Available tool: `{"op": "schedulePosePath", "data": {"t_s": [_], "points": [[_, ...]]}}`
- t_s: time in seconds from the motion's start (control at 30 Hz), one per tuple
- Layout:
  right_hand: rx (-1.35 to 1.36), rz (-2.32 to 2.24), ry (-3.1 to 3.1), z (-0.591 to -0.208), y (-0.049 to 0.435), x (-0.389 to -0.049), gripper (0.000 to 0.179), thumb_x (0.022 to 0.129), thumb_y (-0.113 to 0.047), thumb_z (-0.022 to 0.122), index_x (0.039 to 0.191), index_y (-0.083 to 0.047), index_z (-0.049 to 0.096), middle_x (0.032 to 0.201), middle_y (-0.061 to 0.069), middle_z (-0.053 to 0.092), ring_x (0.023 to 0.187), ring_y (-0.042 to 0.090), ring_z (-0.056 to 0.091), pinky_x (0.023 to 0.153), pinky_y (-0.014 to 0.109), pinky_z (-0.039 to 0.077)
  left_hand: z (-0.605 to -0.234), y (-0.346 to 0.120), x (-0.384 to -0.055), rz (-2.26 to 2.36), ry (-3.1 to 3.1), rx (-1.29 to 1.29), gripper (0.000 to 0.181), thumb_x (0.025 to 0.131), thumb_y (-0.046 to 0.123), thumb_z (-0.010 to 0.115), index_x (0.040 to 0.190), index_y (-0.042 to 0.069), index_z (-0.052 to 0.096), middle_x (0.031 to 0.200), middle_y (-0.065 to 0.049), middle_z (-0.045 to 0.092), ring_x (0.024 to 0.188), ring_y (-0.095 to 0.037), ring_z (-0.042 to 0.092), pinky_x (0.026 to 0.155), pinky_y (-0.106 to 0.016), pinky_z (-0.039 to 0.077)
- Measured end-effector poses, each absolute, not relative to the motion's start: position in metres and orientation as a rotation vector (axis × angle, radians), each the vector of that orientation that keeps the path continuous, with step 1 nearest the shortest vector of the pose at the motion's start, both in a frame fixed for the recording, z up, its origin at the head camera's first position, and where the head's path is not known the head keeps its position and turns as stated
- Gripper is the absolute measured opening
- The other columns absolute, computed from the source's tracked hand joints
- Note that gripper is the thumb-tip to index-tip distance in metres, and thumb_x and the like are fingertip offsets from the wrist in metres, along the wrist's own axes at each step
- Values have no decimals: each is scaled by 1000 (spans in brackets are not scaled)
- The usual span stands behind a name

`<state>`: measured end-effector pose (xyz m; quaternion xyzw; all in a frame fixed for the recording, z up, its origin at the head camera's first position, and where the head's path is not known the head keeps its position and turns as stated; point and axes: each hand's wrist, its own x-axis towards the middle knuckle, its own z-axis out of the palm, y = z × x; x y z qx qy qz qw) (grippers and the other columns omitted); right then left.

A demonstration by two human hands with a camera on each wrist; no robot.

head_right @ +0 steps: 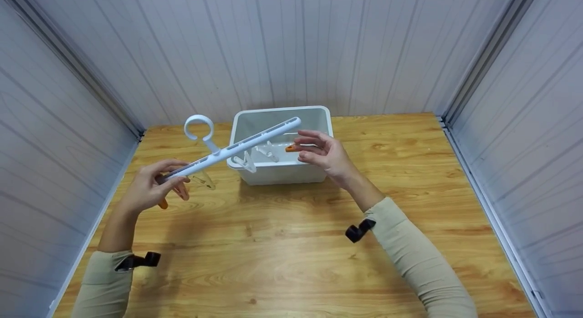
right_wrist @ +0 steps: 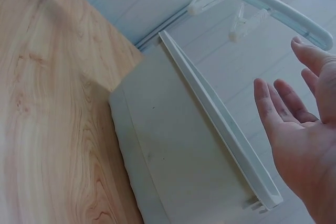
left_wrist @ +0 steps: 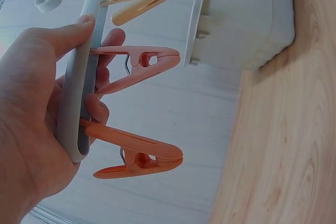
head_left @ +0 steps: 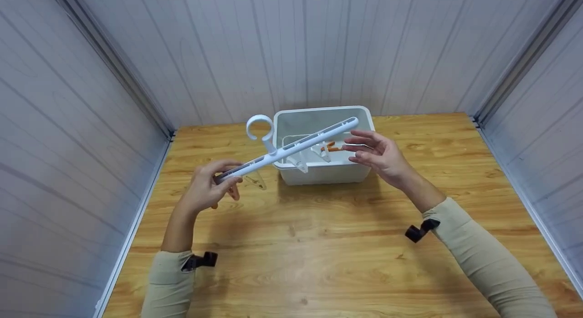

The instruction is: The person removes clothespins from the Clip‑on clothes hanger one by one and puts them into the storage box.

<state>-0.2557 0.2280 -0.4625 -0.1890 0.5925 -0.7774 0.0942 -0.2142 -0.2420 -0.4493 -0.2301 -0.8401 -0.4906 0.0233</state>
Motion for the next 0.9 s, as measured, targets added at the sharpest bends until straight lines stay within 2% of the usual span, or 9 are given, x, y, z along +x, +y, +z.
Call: {"op": "schedulePosePath", "data": {"t_s": [0.2,0.3,0.5,0.7,0.9], "points": [[-593,-2277,1746,-466,226,-253,46,108,7,67,149,-14,66,141,4,77,134,18,77,107,33,67,-447,-235,-216,-1532,-2593,-749,34,106,3,75,140,1,74,108,-27,84,66,-13,81,39,-18,42],[-582,-2258,1746,-468,223,-250,45,108,6,68,148,-13,67,140,4,77,134,18,77,107,33,67,-447,-232,-215,-1543,-2581,-783,34,106,2,75,140,0,73,105,-26,84,64,-15,80,38,-19,43],[-553,-2232,1787,-470,218,-244,47,107,9,65,152,-4,62,140,1,77,132,16,76,107,33,67,-446,-226,-215,-1506,-2586,-819,32,106,3,75,139,0,74,99,-23,85,63,-18,80,40,-20,47],[-502,-2243,1824,-474,214,-240,44,105,10,67,142,-14,71,135,-2,78,126,13,77,104,30,67,-445,-220,-215,-1498,-2610,-824,32,106,6,76,138,3,75,103,-23,85,63,-18,80,45,-20,53],[-586,-2279,1774,-480,212,-238,45,104,13,68,134,-19,76,133,-2,80,120,9,77,102,27,67,-447,-215,-216,-1459,-2603,-871,32,106,6,76,138,2,75,104,-22,85,64,-24,81,55,-20,60]]}}
